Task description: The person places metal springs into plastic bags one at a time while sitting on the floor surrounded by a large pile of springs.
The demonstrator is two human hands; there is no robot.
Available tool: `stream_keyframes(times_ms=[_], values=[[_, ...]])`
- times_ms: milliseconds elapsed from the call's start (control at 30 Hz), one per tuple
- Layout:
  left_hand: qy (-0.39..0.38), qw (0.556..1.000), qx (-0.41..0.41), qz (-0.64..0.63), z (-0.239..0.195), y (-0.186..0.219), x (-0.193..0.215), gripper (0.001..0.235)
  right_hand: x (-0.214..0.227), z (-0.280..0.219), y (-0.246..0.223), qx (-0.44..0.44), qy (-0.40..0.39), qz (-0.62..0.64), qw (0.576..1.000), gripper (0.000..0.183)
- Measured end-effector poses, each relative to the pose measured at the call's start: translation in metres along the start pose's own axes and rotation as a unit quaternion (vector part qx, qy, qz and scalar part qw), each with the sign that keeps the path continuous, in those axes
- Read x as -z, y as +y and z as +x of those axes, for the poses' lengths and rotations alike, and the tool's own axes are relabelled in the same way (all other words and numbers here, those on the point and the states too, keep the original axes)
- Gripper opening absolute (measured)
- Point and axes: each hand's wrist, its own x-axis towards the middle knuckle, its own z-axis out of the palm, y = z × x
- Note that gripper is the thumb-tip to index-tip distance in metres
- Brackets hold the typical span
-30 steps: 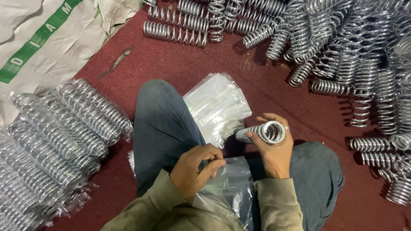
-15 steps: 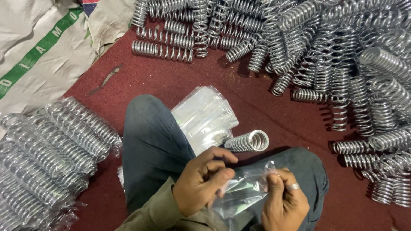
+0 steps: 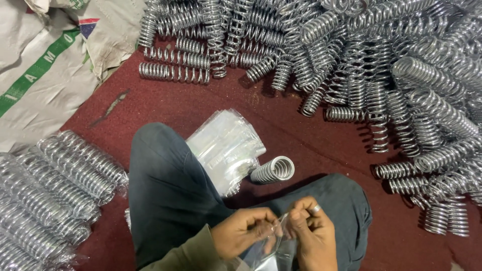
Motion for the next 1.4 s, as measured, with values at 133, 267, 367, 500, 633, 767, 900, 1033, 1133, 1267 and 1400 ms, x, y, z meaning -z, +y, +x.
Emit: stream_keyframes(times_ms=[133,267,367,500,633,767,900,1033,1133,1267,1400], values=[[0.136,0.986,-0.058,0.075,0.019,0.001,0.028,0.045,-0.008,0.004,-0.005,-0.101,0.024,-0.095,0.990,0.019],[0.237,0.966,-0.082,0.054,0.039,0.013,0.035,0.027,-0.020,0.030,-0.030,0.008,0.010,-0.230,0.973,0.009],[0.242,0.953,-0.116,0.138,0.055,0.016,0.038,0.017,-0.022,0.057,-0.049,0.092,0.006,-0.386,0.918,0.008],[0.271,0.952,-0.111,0.087,0.088,0.001,0.054,0.015,-0.004,0.103,-0.026,0.040,0.028,-0.327,0.944,0.011],[0.308,0.942,0.082,0.102,0.108,-0.003,0.076,0.028,0.030,0.133,0.032,-0.105,0.016,-0.134,0.985,0.015],[0.298,0.933,0.151,0.135,0.114,-0.071,0.117,0.033,0.027,0.120,0.043,-0.150,0.005,-0.319,0.936,0.028],[0.283,0.899,0.201,0.266,0.072,0.023,0.066,0.036,0.017,0.102,0.052,-0.161,0.001,-0.398,0.903,0.046],[0.395,0.845,0.334,0.134,0.124,0.011,0.071,0.037,0.015,0.096,0.060,-0.154,0.019,-0.422,0.893,0.044],[0.636,0.622,0.456,-0.032,0.177,-0.142,0.141,0.025,0.012,0.097,0.060,-0.146,0.032,-0.439,0.886,0.043],[0.208,0.592,0.370,0.686,0.152,-0.206,0.178,0.032,0.011,0.095,0.066,-0.136,0.050,-0.460,0.876,0.041],[0.381,0.780,0.285,0.406,0.113,-0.138,0.131,0.033,0.010,0.101,0.073,-0.120,0.067,-0.482,0.865,0.040]])
